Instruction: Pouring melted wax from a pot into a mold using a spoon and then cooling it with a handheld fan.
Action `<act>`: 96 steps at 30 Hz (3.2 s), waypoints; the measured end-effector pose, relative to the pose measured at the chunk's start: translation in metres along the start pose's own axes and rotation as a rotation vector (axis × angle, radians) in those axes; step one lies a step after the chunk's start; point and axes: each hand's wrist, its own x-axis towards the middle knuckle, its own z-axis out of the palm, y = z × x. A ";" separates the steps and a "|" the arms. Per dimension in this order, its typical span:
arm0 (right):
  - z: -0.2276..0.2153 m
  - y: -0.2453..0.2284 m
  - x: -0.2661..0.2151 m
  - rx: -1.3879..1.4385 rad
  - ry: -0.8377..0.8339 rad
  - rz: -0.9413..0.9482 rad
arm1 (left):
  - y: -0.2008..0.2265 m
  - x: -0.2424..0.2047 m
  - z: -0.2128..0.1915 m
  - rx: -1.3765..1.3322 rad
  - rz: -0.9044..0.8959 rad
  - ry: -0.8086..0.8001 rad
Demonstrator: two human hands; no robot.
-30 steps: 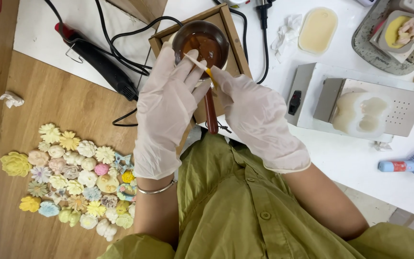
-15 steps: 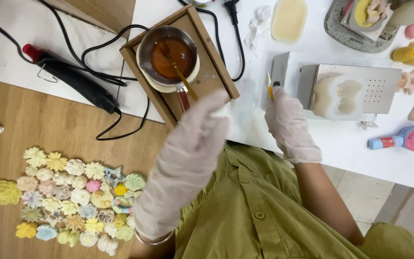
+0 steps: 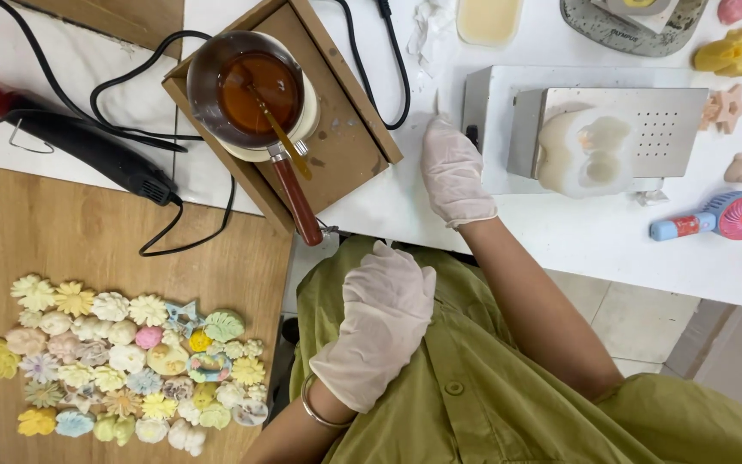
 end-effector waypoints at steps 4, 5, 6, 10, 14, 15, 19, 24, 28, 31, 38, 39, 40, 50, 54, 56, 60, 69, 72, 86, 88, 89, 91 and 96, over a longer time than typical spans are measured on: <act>-0.011 0.010 0.013 0.027 -0.073 -0.053 | 0.000 0.000 0.007 0.130 0.045 0.112; -0.008 0.014 0.020 0.028 -0.059 -0.035 | 0.001 0.004 0.006 0.034 -0.002 -0.010; -0.004 0.019 0.027 0.030 -0.045 -0.016 | 0.002 0.009 0.005 -0.062 -0.049 -0.131; 0.001 0.019 0.033 -0.007 -0.031 -0.062 | 0.005 0.037 0.042 -0.304 -0.090 -0.352; 0.015 0.022 0.013 -0.053 -0.072 -0.155 | 0.001 0.074 0.078 -0.318 -0.019 -0.150; 0.018 0.023 0.006 -0.049 -0.079 -0.176 | -0.001 0.082 0.086 -0.322 -0.015 -0.047; -0.028 0.006 -0.005 0.053 -0.021 -0.244 | -0.003 0.116 0.140 -0.321 -0.049 0.117; -0.004 0.005 0.014 0.142 0.008 -0.084 | 0.010 0.130 0.124 -0.774 -0.187 0.291; -0.009 0.008 0.006 0.117 -0.042 -0.126 | 0.008 0.139 0.167 -0.667 -0.116 0.329; -0.018 0.007 -0.002 0.156 -0.153 -0.131 | 0.006 0.141 0.200 -0.269 -0.030 0.333; -0.036 -0.004 -0.033 0.378 -0.152 0.052 | -0.001 0.140 0.167 -0.284 -0.084 0.266; -0.045 -0.010 -0.037 0.447 -0.121 0.152 | -0.001 0.142 0.167 -0.288 -0.098 0.258; -0.043 -0.011 -0.038 0.447 -0.121 0.151 | -0.001 0.143 0.163 -0.288 -0.099 0.258; -0.027 -0.017 -0.037 0.607 -0.145 0.372 | -0.012 0.136 0.141 -0.246 -0.072 0.321; -0.027 -0.017 -0.032 0.663 -0.168 0.394 | -0.014 0.136 0.138 -0.272 -0.061 0.337; -0.027 -0.017 -0.032 0.685 -0.165 0.390 | -0.014 0.139 0.147 -0.287 -0.075 0.287; -0.038 -0.021 -0.034 0.696 -0.173 0.407 | -0.013 0.136 0.143 -0.327 -0.088 0.215; -0.135 -0.026 -0.086 0.957 -0.105 0.456 | 0.023 0.095 0.095 -0.715 0.121 0.603; -0.206 -0.044 -0.086 1.129 -0.172 0.536 | 0.026 0.068 0.040 -0.877 0.126 0.722; -0.279 -0.158 -0.046 1.376 -0.349 0.184 | -0.127 0.028 -0.072 -2.236 -0.160 0.463; -0.270 -0.170 -0.043 1.402 -0.363 0.189 | -0.143 0.041 -0.057 -2.348 -0.064 0.456; -0.265 -0.174 -0.041 1.408 -0.365 0.209 | -0.146 0.043 -0.058 -2.361 -0.046 0.443; -0.257 -0.181 -0.037 1.409 -0.364 0.235 | -0.150 0.045 -0.064 -2.381 -0.028 0.424; -0.255 -0.191 -0.027 1.386 -0.355 0.318 | -0.156 0.048 -0.088 -2.288 -0.087 0.389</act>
